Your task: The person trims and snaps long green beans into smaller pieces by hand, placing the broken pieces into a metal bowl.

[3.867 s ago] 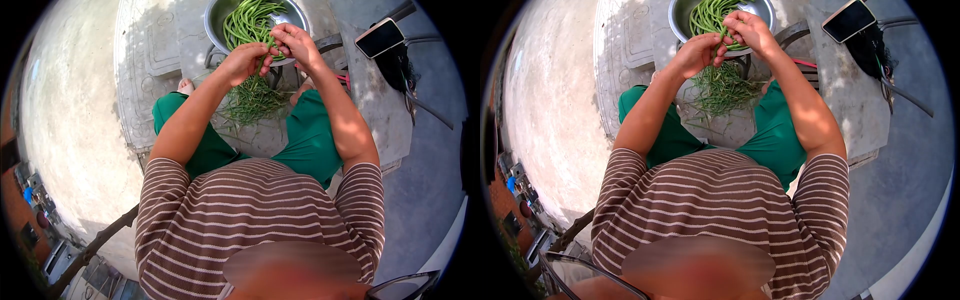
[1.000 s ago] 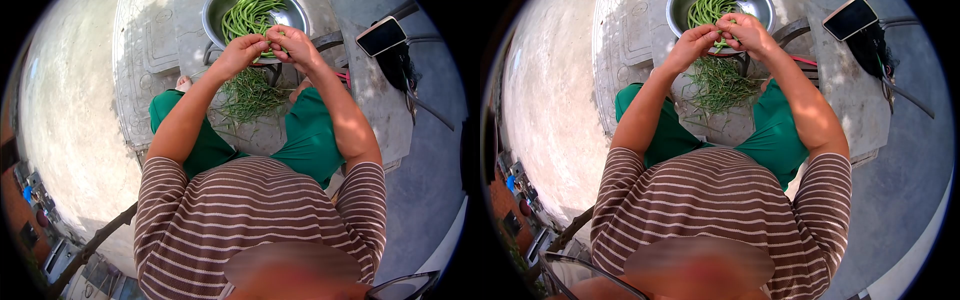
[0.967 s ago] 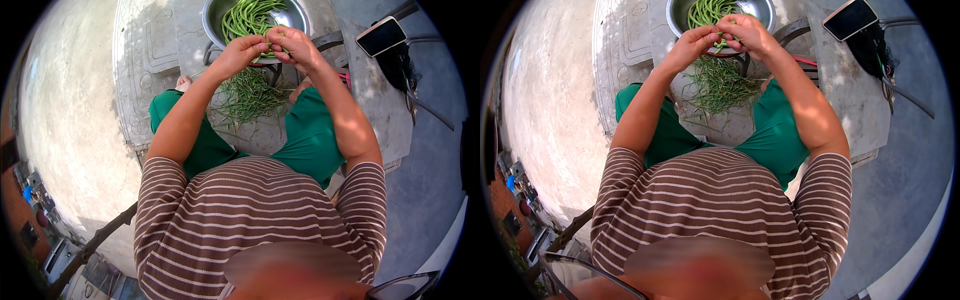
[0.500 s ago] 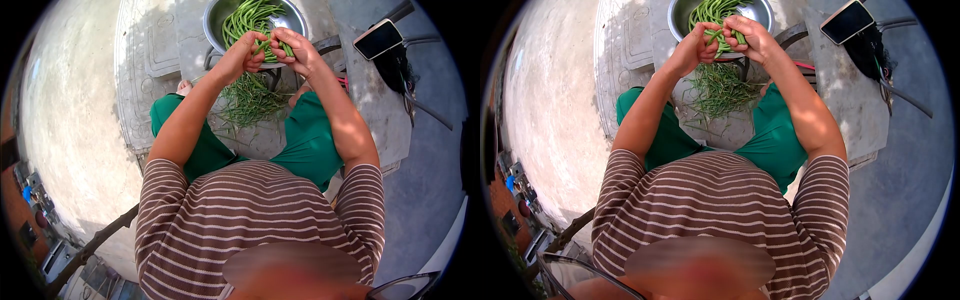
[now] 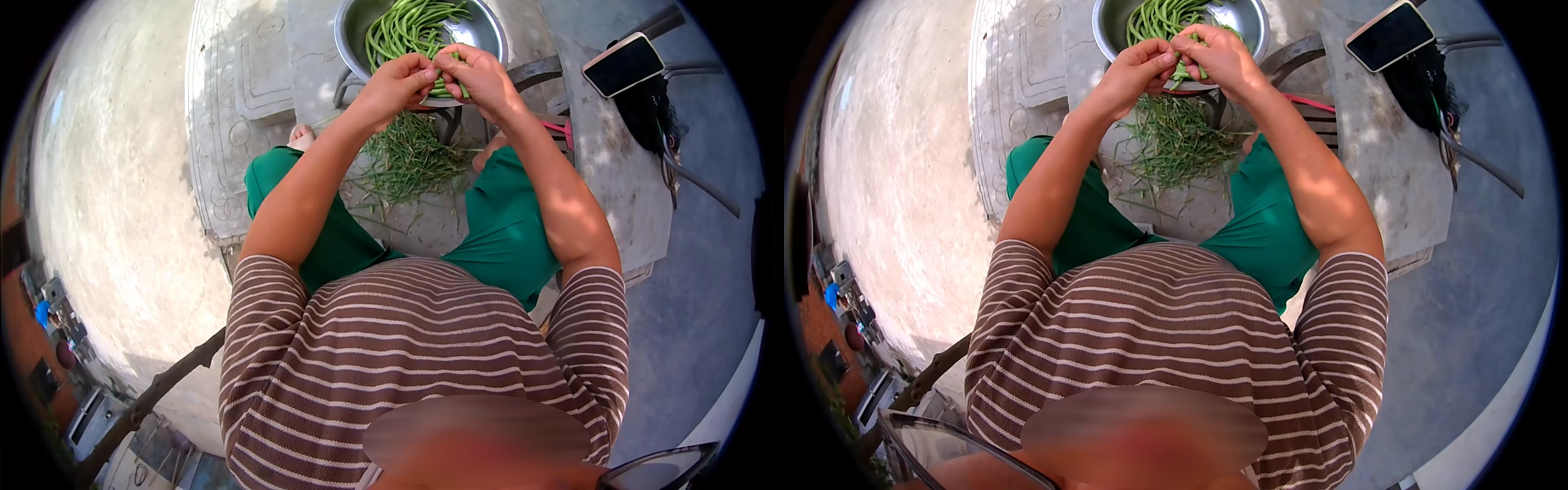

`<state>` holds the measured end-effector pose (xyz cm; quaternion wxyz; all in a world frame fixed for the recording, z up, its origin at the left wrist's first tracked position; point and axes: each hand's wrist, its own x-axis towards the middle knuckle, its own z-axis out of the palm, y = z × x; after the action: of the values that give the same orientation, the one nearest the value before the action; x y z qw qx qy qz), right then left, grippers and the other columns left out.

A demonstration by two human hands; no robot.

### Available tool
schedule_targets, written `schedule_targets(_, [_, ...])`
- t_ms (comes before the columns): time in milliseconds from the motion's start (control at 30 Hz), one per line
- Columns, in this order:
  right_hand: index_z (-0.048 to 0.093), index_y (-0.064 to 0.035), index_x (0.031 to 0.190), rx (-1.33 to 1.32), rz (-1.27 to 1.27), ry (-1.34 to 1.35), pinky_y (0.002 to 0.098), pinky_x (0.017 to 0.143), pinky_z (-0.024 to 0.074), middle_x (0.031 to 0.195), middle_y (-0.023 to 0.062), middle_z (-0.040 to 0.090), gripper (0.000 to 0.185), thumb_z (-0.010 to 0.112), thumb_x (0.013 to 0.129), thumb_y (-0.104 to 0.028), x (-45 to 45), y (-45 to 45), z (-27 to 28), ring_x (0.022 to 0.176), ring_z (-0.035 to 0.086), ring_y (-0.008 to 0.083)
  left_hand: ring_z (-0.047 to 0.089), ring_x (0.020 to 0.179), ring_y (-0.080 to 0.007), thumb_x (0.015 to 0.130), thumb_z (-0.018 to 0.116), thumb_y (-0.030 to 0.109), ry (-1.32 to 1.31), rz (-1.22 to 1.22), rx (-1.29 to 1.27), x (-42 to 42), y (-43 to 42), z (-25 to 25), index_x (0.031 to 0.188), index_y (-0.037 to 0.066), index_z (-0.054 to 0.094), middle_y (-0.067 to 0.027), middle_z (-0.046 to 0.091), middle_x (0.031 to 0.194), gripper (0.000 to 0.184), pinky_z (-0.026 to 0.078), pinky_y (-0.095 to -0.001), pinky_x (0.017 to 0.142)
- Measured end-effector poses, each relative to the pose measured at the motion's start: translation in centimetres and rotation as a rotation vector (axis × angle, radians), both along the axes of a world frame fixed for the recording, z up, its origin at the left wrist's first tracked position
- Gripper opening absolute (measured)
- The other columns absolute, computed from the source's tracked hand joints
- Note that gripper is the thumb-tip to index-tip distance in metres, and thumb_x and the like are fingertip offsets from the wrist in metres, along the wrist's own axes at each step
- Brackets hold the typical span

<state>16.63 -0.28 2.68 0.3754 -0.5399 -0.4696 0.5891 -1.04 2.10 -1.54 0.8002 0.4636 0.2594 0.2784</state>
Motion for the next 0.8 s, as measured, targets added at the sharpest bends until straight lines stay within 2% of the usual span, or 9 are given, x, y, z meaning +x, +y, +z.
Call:
schedule_targets(267, [0.054, -0.005, 0.09, -0.191, 0.129, 0.3, 0.0168, 0.039, 0.0255, 0.068, -0.0019, 0.046, 0.019, 0.054, 0.095, -0.024, 0.9, -0.6, 1.8, 0.05, 0.039, 0.0028, 0.042, 0.066, -0.0047, 0.095, 0.054, 0.014, 0.103, 0.089, 0.53, -0.7, -0.2, 0.3, 0.1, 0.006, 0.057, 0.0054, 0.047, 0.075, 0.01, 0.036, -0.0199, 0.058])
schedule_targets(333, [0.052, -0.005, 0.089, -0.254, 0.165, 0.489, 0.0162, 0.038, 0.027, 0.069, -0.0011, 0.046, 0.019, 0.054, 0.095, -0.023, 1.1, -0.7, 1.7, 0.05, 0.039, 0.0028, 0.043, 0.068, -0.0053, 0.095, 0.054, 0.011, 0.14, 0.217, 0.988, -0.7, 0.0, 0.5, 0.098, 0.005, 0.058, 0.0039, 0.049, 0.077, 0.008, 0.037, -0.0197, 0.059])
schedule_targets(367, [0.052, -0.005, 0.089, -0.254, 0.165, 0.489, 0.0162, 0.038, 0.027, 0.069, -0.0011, 0.046, 0.019, 0.054, 0.095, -0.023, 1.2, -0.7, 1.7, 0.05, 0.039, 0.0028, 0.043, 0.068, -0.0053, 0.095, 0.054, 0.011, 0.139, 0.216, 0.988, -0.6, -0.1, 0.4, 0.098, 0.005, 0.058, 0.0039, 0.049, 0.077, 0.008, 0.037, -0.0197, 0.059])
schedule_targets(433, [0.051, -0.0046, 0.089, -0.277, 0.218, 0.649, 0.0162, 0.038, 0.0285, 0.071, -0.0001, 0.048, 0.02, 0.054, 0.095, -0.023, 1.4, -0.6, 1.7, 0.052, 0.042, 0.0036, 0.041, 0.065, -0.0056, 0.095, 0.053, 0.012, 0.043, 0.165, 0.665, -0.4, -0.3, 0.4, 0.102, 0.006, 0.055, 0.0012, 0.051, 0.077, 0.01, 0.036, -0.0198, 0.057])
schedule_targets(467, [0.051, -0.0046, 0.089, -0.276, 0.219, 0.65, 0.0162, 0.038, 0.0285, 0.071, -0.0001, 0.048, 0.02, 0.054, 0.095, -0.023, 1.2, -0.6, 1.6, 0.052, 0.042, 0.0036, 0.041, 0.065, -0.0056, 0.095, 0.053, 0.012, 0.044, 0.165, 0.666, -0.3, -0.3, 0.3, 0.102, 0.006, 0.055, 0.0012, 0.051, 0.077, 0.01, 0.036, -0.0198, 0.057])
schedule_targets(533, [0.053, -0.0043, 0.093, -0.24, -0.076, 0.614, 0.0157, 0.039, 0.0288, 0.072, 0.0006, 0.05, 0.019, 0.054, 0.094, -0.023, 0.5, -0.7, 1.5, 0.054, 0.044, 0.0043, 0.04, 0.061, -0.0066, 0.096, 0.049, 0.016, -0.056, 0.124, 0.201, 0.0, -0.5, 1.1, 0.11, 0.007, 0.051, -0.0018, 0.052, 0.077, 0.017, 0.034, -0.0204, 0.054])
schedule_targets(633, [0.056, -0.0042, 0.098, -0.059, 0.043, 0.395, 0.0161, 0.04, 0.03, 0.073, 0.0006, 0.052, 0.02, 0.058, 0.093, -0.023, 0.4, -0.4, 1.3, 0.056, 0.046, 0.0051, 0.039, 0.058, -0.0074, 0.096, 0.044, 0.019, -0.146, 0.1, -0.077, 0.3, -0.4, 1.7, 0.116, 0.009, 0.046, -0.0034, 0.052, 0.077, 0.023, 0.033, -0.021, 0.052])
schedule_targets(767, [0.058, -0.0043, 0.1, 0.006, 0.14, 0.142, 0.0167, 0.042, 0.0306, 0.074, -0.0002, 0.053, 0.021, 0.061, 0.091, -0.023, 0.3, -0.6, 1.7, 0.056, 0.046, 0.0046, 0.04, 0.059, -0.0092, 0.095, 0.042, 0.018, -0.196, 0.059, -0.102, 0.2, -0.2, 1.2, 0.118, 0.008, 0.046, -0.0053, 0.055, 0.08, 0.025, 0.036, -0.0228, 0.054])
schedule_targets(800, [0.059, -0.0039, 0.101, 0.015, 0.03, 0.137, 0.0171, 0.042, 0.0304, 0.074, -0.0008, 0.052, 0.021, 0.062, 0.091, -0.022, 0.4, -0.4, 1.5, 0.056, 0.046, 0.0043, 0.041, 0.06, -0.01, 0.094, 0.042, 0.016, -0.203, 0.077, -0.203, 0.2, -0.6, 1.8, 0.117, 0.007, 0.046, -0.0068, 0.056, 0.083, 0.025, 0.037, -0.0238, 0.055])
